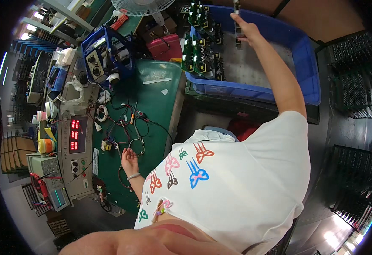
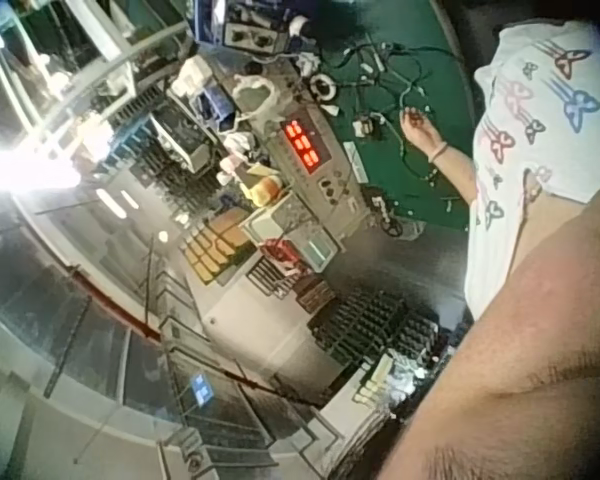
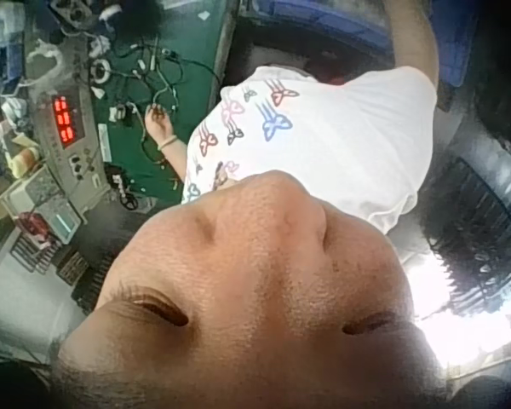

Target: The person repeatedly picks up green circuit boards from a rack, places them on a green workbench, and connects multimeter probes to test points on the boards. After testing, the person disconnects the probes and returns the boards to the rack. This cycle is repeated for multiple boards throughout the clip.

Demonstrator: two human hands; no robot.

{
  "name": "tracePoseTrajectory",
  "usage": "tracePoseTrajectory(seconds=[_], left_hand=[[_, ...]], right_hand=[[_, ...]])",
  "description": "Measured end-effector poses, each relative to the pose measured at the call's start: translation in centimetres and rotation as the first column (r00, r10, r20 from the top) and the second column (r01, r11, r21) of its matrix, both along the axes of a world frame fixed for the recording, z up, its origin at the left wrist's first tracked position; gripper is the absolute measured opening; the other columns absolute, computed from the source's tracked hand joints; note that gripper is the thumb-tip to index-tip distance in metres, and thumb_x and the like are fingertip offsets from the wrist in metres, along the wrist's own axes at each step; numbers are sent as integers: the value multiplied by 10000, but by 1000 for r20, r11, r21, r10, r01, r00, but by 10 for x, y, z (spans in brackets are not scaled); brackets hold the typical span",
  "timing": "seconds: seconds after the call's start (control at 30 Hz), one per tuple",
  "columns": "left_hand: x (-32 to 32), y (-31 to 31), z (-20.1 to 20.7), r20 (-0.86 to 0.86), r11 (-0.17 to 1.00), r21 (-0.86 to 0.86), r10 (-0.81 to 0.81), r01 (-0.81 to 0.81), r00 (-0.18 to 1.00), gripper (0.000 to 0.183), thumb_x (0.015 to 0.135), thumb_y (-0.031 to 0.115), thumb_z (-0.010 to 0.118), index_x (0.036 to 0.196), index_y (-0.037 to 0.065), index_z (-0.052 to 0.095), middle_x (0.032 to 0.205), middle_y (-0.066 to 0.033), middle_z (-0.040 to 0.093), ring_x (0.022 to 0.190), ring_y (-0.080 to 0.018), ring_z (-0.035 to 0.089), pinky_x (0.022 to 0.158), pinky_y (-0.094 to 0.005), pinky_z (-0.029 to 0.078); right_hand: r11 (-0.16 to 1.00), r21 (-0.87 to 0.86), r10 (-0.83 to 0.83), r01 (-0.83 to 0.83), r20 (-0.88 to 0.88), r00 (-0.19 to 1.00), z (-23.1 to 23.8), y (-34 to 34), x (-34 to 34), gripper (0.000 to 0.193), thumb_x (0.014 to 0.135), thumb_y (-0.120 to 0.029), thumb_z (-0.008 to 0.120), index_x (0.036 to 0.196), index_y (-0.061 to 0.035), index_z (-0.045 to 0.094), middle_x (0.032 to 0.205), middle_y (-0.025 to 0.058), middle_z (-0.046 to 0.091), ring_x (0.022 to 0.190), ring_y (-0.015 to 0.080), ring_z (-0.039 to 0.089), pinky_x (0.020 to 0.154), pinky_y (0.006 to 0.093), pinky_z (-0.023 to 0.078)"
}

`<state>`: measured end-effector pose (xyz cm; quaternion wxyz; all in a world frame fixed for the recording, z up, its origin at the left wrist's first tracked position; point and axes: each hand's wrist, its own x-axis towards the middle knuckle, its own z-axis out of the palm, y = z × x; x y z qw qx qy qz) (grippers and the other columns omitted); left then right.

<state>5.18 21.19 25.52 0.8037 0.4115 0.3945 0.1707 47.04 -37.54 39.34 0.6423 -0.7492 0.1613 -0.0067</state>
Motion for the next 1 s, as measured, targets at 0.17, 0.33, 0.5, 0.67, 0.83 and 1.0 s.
tracePoseTrajectory(seconds=[0.17, 0.33, 0.5, 0.67, 0.83, 1.0], left_hand=[[-22, -5, -13, -45, 997, -30, 65, -66, 997, 269, 970, 110, 552, 1227, 30, 559, 1078, -84, 645, 965, -203, 607, 883, -347, 513], [-53, -10, -18, -69, 987, -14, 158, -159, 985, 257, 966, 100, 551, 1211, 25, 573, 1074, -92, 649, 950, -202, 614, 861, -336, 522], [-74, -24, -26, -100, 977, -25, 210, -213, 973, 257, 961, 90, 549, 1207, 19, 576, 1071, -96, 652, 934, -203, 619, 847, -331, 527], [-82, -31, -37, -87, 969, -67, 232, -238, 969, 269, 952, 86, 561, 1212, 21, 584, 1076, -102, 659, 944, -204, 624, 855, -329, 526], [-100, -40, -37, -116, 948, -52, 307, -315, 944, 321, 923, 74, 600, 1238, 13, 595, 1130, -124, 668, 988, -210, 639, 879, -328, 522], [-100, -71, -12, -149, 929, 48, 370, -367, 917, 252, 911, 96, 624, 1151, 24, 645, 1030, -98, 706, 910, -174, 677, 832, -290, 544]], right_hand=[[969, -236, 24, -77, -220, 975, -36, 24, 53, 792, 692, -715, 753, 983, 19, 691, 933, 90, 682, 832, 205, 673, 783, 374, 546], [907, -412, -3, -90, -220, 976, -51, 56, 64, 944, 626, -850, 670, 899, 53, 705, 881, 127, 699, 790, 229, 689, 693, 350, 543], [896, -441, -41, -61, -217, 975, -63, 53, 82, 1079, 579, -918, 627, 1000, 71, 722, 999, 180, 707, 906, 249, 693, 766, 357, 542], [886, -374, 169, -275, -292, 941, -62, 44, 101, 1205, 696, -927, 491, 1366, 74, 502, 1432, 292, 471, 1311, 421, 483, 1040, 540, 418], [668, -742, 406, 49, 419, 812, 32, 150, 37, 620, 965, -571, 495, 1221, -21, 622, 1132, 208, 659, 1102, 339, 631, 946, 433, 478], [128, -685, 948, -717, 297, -115, 83, 340, -99, 371, 809, 54, 680, 1163, -39, 622, 1071, 113, 619, 989, 263, 626, 869, 345, 499]])
